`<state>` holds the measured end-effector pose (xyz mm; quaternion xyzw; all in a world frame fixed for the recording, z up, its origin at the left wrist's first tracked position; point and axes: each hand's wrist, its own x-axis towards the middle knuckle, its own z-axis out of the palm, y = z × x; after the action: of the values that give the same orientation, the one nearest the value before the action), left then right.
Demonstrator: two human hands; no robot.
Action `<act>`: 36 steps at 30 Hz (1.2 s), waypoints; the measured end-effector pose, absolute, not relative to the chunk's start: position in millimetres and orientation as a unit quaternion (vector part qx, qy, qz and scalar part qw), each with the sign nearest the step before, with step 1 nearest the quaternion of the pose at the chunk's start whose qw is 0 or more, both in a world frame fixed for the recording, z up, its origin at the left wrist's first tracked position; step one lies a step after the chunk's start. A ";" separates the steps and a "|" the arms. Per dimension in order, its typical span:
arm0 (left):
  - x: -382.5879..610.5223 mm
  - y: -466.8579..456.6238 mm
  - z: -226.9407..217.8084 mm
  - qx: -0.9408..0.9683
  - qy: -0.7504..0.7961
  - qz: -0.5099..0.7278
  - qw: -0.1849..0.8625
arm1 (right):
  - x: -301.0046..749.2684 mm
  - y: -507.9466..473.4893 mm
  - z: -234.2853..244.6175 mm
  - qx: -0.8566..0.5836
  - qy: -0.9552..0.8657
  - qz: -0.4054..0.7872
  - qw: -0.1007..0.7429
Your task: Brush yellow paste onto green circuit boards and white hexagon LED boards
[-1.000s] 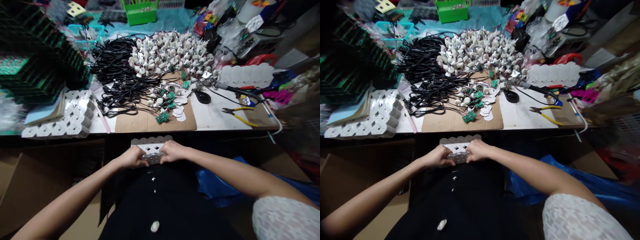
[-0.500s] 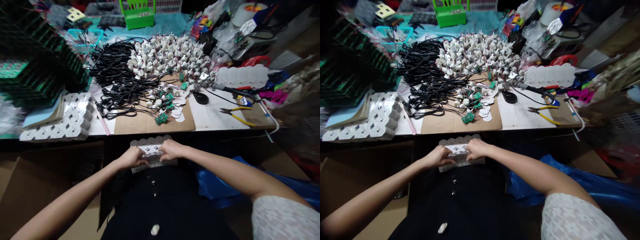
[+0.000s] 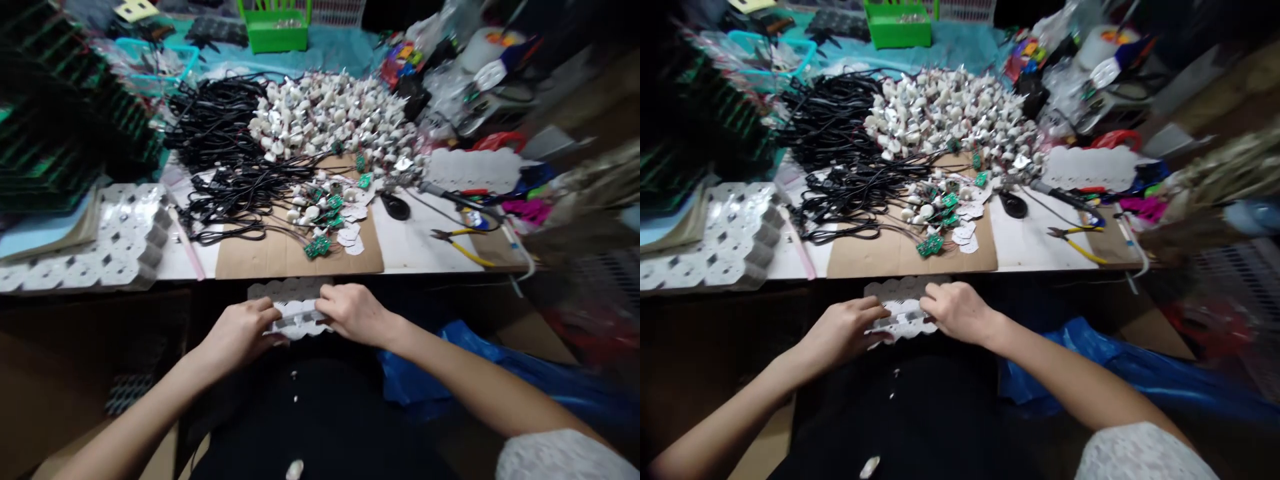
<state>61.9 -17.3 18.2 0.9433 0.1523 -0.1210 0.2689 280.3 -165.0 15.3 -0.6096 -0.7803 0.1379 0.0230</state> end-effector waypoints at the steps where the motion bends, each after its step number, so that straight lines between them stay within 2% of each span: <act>1: 59.6 -12.3 17.2 0.921 0.143 -0.125 0.341 | 285.4 -172.3 23.5 -0.606 -0.783 0.136 0.024; 3: 53.4 -0.8 2.4 0.870 0.144 -0.128 0.453 | 303.9 -190.8 43.6 -0.624 -0.773 0.116 0.021; 4: 50.5 4.7 -10.3 0.859 0.173 -0.114 0.469 | 318.2 -201.5 56.4 -0.649 -0.755 0.094 0.025; 7: 46.2 14.3 -56.9 0.887 0.270 -0.040 0.372 | 383.0 -234.0 104.7 -0.762 -0.643 -0.025 0.081; 9: 48.0 13.6 -83.8 0.904 0.300 -0.035 0.301 | 442.5 -249.2 136.8 -0.830 -0.512 -0.183 0.125; 10: 50.2 11.9 -94.1 0.912 0.304 -0.049 0.272 | 475.1 -253.1 149.0 -0.853 -0.455 -0.227 0.115; 12: 56.3 8.4 -108.8 0.922 0.300 -0.075 0.232 | 540.0 -252.7 161.3 -0.904 -0.371 -0.207 0.052; 14: 62.0 6.8 -118.8 0.928 0.290 -0.073 0.221 | 596.7 -242.9 156.0 -0.932 -0.352 -0.076 -0.037; 17: 64.4 8.0 -133.3 0.925 0.302 -0.055 0.223 | 656.5 -218.5 126.1 -0.921 -0.383 0.015 -0.076; 21: 56.9 9.4 -156.1 0.919 0.338 -0.034 0.200 | 700.8 -190.3 85.6 -0.906 -0.404 0.062 -0.110; 29: 55.4 6.0 -162.0 0.918 0.354 -0.044 0.172 | 733.3 -178.7 59.9 -0.917 -0.379 0.032 -0.119; 34: 71.1 -0.3 -136.4 0.926 0.337 -0.059 0.161 | 704.0 -188.3 88.2 -0.932 -0.350 -0.039 -0.089; 36: 79.3 -4.7 -119.1 0.930 0.319 -0.072 0.166 | 667.1 -190.6 105.3 -0.927 -0.362 -0.086 -0.042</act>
<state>79.3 -4.7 -119.1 0.9304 0.3188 -0.0721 0.1657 667.1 -190.6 105.3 -0.9273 -0.3619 -0.0861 -0.0421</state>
